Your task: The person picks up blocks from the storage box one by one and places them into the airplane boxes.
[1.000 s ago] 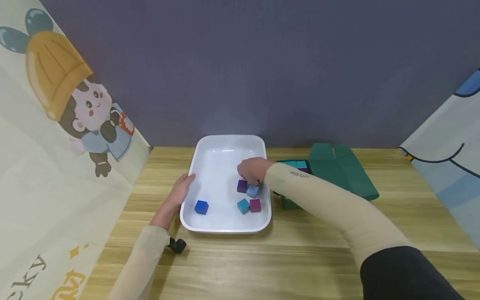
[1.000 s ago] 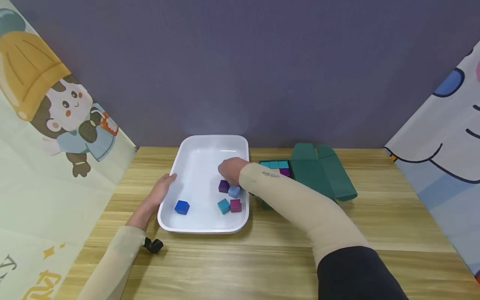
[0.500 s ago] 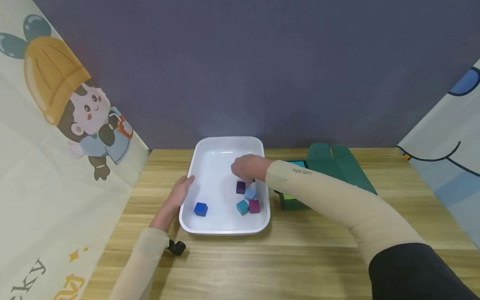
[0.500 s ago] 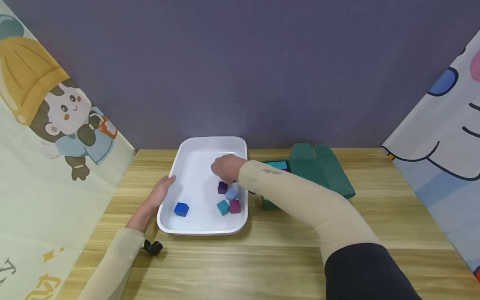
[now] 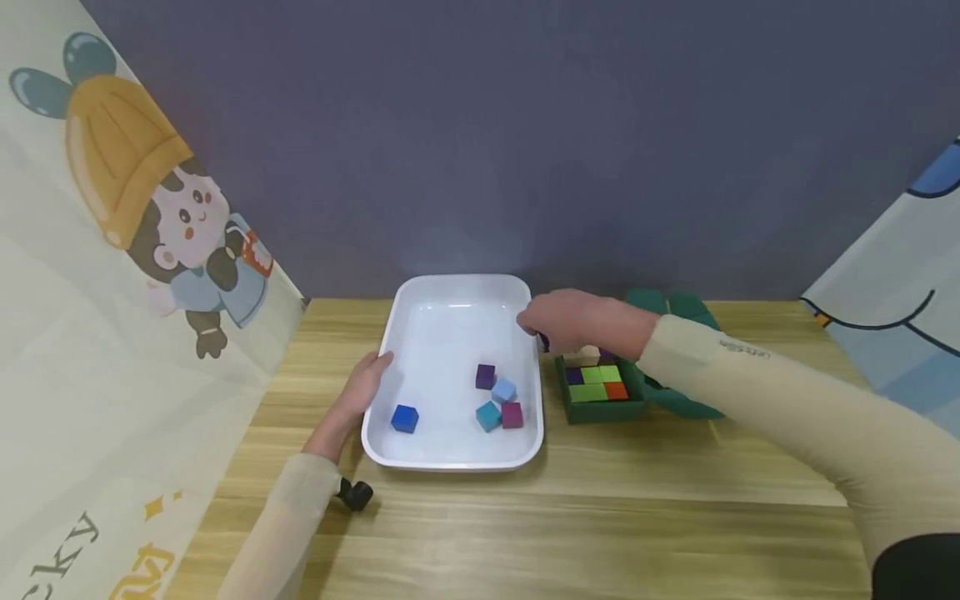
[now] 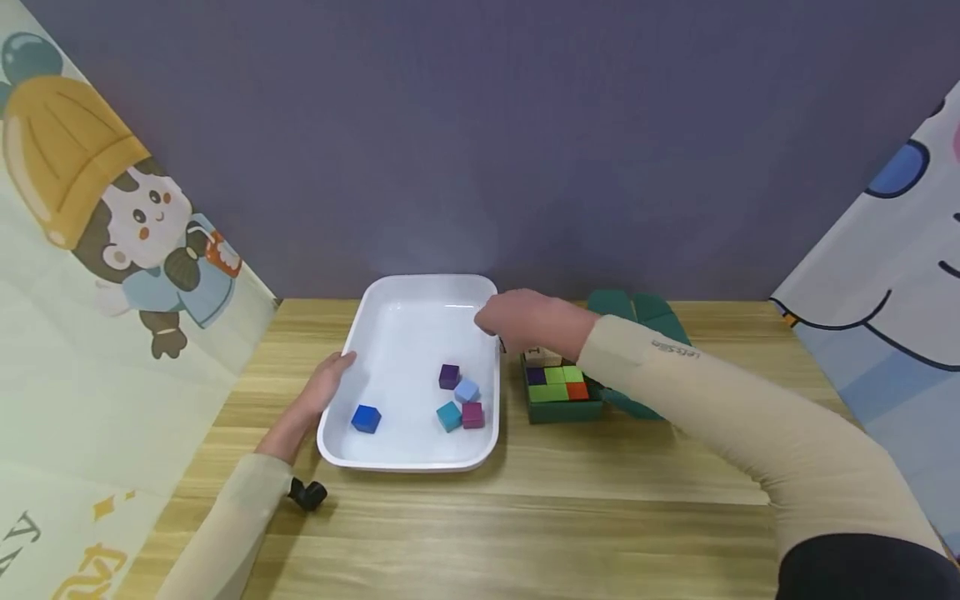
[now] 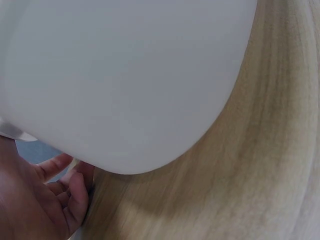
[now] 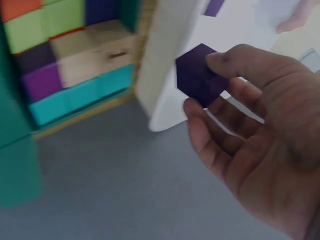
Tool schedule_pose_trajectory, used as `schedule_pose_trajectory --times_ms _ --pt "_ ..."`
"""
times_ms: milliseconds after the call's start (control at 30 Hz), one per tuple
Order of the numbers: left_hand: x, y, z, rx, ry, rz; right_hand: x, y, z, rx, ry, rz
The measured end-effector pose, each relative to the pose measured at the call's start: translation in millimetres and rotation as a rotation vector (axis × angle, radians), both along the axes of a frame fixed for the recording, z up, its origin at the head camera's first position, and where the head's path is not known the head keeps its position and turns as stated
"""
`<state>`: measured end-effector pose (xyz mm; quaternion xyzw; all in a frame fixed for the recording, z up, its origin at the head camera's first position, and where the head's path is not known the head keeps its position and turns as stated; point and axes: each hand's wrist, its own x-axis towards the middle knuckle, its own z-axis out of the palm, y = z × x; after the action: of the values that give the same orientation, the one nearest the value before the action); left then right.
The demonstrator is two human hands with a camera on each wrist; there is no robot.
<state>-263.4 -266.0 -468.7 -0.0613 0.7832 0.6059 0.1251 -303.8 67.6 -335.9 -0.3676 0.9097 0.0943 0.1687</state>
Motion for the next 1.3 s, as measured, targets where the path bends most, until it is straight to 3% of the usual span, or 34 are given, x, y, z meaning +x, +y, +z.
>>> schedule_pose_trajectory --times_ms 167,467,800,1033,1300 --pt "-2.8 -2 -12.1 -0.039 0.024 0.006 2.3 32 -7.2 -0.123 0.011 -0.008" --pt "-2.6 -2 -12.3 -0.059 0.043 0.014 9.1 70 -26.8 -0.280 -0.046 0.064" --pt "-2.0 0 -12.2 -0.062 0.039 0.008 5.3 71 -59.5 -0.273 -0.055 0.078" --pt "-3.5 -1 -13.8 -0.065 0.039 0.007 5.4 68 -67.1 -0.278 -0.042 0.053" --pt "-4.5 -3 -16.0 -0.059 0.032 0.006 9.5 67 -71.3 -0.270 0.042 0.107"
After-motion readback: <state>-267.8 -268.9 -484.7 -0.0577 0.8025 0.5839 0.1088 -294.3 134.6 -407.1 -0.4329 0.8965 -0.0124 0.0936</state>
